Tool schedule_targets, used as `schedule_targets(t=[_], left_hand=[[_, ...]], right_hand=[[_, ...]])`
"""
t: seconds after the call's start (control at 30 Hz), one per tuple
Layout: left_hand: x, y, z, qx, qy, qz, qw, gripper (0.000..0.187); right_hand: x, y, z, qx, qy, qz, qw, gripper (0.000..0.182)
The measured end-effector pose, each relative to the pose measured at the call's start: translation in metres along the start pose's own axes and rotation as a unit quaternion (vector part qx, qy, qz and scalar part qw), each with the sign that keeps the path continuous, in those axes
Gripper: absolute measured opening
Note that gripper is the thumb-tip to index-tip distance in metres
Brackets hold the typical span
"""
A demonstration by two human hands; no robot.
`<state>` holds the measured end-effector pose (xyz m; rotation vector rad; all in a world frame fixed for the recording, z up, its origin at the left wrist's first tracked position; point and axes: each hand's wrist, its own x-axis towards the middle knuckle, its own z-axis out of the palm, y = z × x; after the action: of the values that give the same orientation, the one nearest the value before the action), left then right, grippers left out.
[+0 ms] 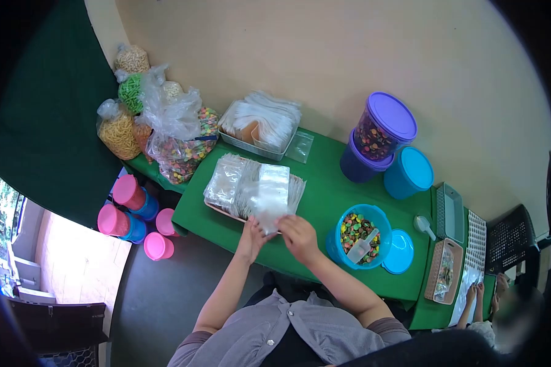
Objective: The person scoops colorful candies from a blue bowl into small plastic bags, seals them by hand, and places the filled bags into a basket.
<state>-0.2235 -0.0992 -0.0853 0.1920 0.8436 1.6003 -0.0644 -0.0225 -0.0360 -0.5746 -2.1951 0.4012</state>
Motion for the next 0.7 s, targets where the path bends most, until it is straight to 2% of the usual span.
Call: schedule_targets(t=[0.07,0.1,0.17,0.23,0.3,0.33,0.37,0.4,0.43,0.47,0.5,0.53,0.57,0.6,0.63,0.67,0.7], left_hand=[[-0.007,0.008,0.032,-0.119,-0.048,-0.030,0.991,0.045],[-0.004,0.011,0.039,-0.117,-0.053,-0.035,0.991,0.045],[0.003,0.015,0.048,-0.036,-0.087,0.020,0.995,0.047],[0.015,0.001,0.044,0.004,-0.079,0.040,0.996,0.045],[0.007,-0.002,0.069,0.117,-0.033,0.070,0.990,0.041],[0.005,-0.009,0.083,0.093,-0.026,0.098,0.990,0.035],[0.002,-0.014,0.095,0.095,-0.032,0.096,0.990,0.035],[-0.002,-0.018,0.106,0.156,-0.027,0.117,0.980,0.032],[-0.006,-0.022,0.118,0.215,-0.022,0.139,0.966,0.029],[-0.013,-0.026,0.134,0.241,-0.014,0.150,0.959,0.020],[-0.017,-0.033,0.145,0.243,-0.019,0.148,0.959,0.020],[-0.022,-0.041,0.153,0.292,-0.031,0.193,0.936,0.017],[-0.025,-0.051,0.161,0.339,-0.044,0.237,0.909,0.015],[-0.023,-0.062,0.167,0.321,-0.080,0.269,0.905,0.016],[-0.023,-0.070,0.174,0.321,-0.086,0.268,0.904,0.016],[-0.026,-0.074,0.184,0.362,-0.119,0.335,0.862,0.017],[-0.030,-0.077,0.194,0.400,-0.150,0.399,0.811,0.018]], right_hand=[[-0.017,-0.014,-0.014,-0.026,-0.030,-0.085,0.996,0.032],[-0.028,-0.018,-0.021,-0.031,-0.027,-0.081,0.996,0.032],[-0.046,-0.022,-0.037,-0.032,-0.047,-0.079,0.995,0.034],[-0.055,-0.019,-0.057,-0.047,-0.060,-0.065,0.995,0.035],[-0.057,-0.021,-0.080,-0.022,-0.063,0.031,0.997,0.034],[-0.059,-0.019,-0.092,-0.026,-0.059,0.034,0.997,0.034],[-0.060,-0.017,-0.103,-0.021,-0.001,0.069,0.997,0.035],[-0.060,-0.016,-0.115,-0.015,0.058,0.103,0.993,0.036],[-0.060,-0.015,-0.129,-0.019,0.063,0.106,0.992,0.036],[-0.058,-0.014,-0.143,-0.004,0.084,0.146,0.986,0.030],[-0.057,-0.012,-0.155,0.011,0.105,0.185,0.977,0.025],[-0.056,-0.009,-0.162,0.054,0.122,0.204,0.970,0.016],[-0.058,-0.007,-0.169,0.051,0.126,0.207,0.969,0.016],[-0.060,-0.006,-0.176,0.189,0.107,0.291,0.932,0.015],[-0.061,-0.005,-0.182,0.322,0.087,0.366,0.869,0.015],[-0.061,-0.004,-0.188,0.390,0.086,0.394,0.828,0.017],[-0.062,-0.004,-0.194,0.389,0.092,0.393,0.828,0.017]])
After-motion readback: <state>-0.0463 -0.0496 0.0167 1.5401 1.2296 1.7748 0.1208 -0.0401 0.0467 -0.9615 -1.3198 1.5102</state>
